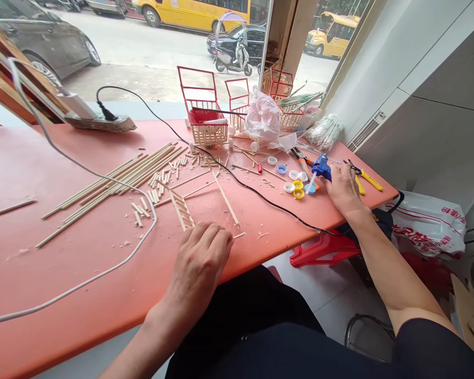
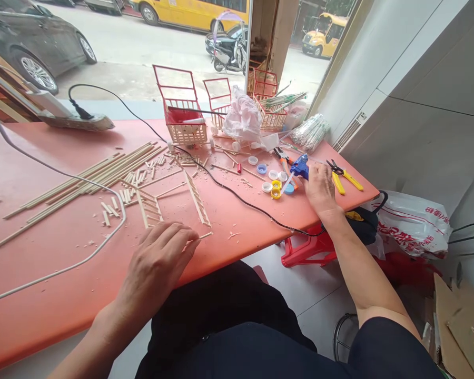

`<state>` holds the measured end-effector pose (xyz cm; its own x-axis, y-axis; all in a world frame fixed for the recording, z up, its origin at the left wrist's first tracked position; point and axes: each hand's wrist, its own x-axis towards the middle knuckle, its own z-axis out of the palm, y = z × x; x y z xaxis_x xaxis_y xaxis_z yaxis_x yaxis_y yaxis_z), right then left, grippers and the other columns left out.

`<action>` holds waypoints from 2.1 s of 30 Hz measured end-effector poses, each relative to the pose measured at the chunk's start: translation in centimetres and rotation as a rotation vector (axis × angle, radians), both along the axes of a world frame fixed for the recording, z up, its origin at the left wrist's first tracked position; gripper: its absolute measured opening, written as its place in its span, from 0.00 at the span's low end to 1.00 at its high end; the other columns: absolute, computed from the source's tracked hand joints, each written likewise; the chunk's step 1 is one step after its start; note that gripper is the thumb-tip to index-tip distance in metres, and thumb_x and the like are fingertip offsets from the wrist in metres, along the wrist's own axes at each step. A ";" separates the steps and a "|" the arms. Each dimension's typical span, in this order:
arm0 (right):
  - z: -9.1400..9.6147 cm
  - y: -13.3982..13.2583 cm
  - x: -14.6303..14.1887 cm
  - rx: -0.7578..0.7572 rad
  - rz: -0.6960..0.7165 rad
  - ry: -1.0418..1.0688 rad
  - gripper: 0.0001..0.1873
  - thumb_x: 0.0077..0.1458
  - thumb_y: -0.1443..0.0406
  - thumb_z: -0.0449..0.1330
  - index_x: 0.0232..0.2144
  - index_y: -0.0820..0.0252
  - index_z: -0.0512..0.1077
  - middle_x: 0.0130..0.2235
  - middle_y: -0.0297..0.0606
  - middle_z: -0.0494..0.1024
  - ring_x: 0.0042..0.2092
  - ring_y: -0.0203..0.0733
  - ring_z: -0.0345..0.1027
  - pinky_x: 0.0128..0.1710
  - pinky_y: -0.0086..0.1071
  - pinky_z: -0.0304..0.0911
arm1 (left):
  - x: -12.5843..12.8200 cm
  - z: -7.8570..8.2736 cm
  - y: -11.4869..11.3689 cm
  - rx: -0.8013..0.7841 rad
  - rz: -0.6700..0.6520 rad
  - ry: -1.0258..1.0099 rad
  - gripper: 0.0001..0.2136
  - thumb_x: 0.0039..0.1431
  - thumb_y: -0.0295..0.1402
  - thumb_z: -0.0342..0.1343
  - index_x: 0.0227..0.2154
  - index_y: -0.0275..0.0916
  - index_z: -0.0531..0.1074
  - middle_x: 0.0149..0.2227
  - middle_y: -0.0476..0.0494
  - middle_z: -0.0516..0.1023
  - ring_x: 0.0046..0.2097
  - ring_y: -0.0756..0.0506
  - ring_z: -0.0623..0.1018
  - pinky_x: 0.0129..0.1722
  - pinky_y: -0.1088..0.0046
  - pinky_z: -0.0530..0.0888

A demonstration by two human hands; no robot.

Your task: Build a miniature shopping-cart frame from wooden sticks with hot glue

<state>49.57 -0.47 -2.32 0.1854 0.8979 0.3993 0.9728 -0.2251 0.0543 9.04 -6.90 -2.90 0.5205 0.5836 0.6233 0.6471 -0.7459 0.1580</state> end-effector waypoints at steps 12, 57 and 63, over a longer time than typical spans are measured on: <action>3.8 -1.7 -4.6 0.163 0.298 0.124 0.20 0.65 0.62 0.59 0.56 0.63 0.73 0.55 0.56 0.74 0.58 0.61 0.66 0.61 0.54 0.59 | 0.0 0.1 0.0 0.003 0.010 0.007 0.08 0.68 0.23 0.55 0.31 0.36 0.71 0.32 0.42 0.76 0.38 0.40 0.75 0.40 0.63 0.70; 1.9 0.7 -18.6 -0.230 1.250 0.569 0.25 0.74 0.53 0.45 0.29 0.59 0.67 0.30 0.33 0.65 0.32 0.36 0.57 0.34 0.30 0.52 | 1.5 0.7 0.3 0.061 0.181 0.354 0.11 0.62 0.19 0.55 0.25 0.38 0.72 0.27 0.42 0.74 0.34 0.38 0.73 0.35 0.62 0.68; 1.8 0.6 -18.6 -0.212 1.260 0.591 0.25 0.74 0.53 0.45 0.29 0.59 0.66 0.30 0.33 0.64 0.31 0.35 0.56 0.34 0.30 0.52 | 1.5 0.7 0.2 0.051 0.189 0.368 0.11 0.64 0.21 0.54 0.26 0.39 0.71 0.28 0.42 0.74 0.34 0.38 0.73 0.36 0.62 0.68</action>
<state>30.93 0.12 -0.56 -0.6863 0.6174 0.3845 0.4037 0.7631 -0.5048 10.54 -6.66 -2.24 0.6003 0.6634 0.4467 0.7800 -0.6091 -0.1435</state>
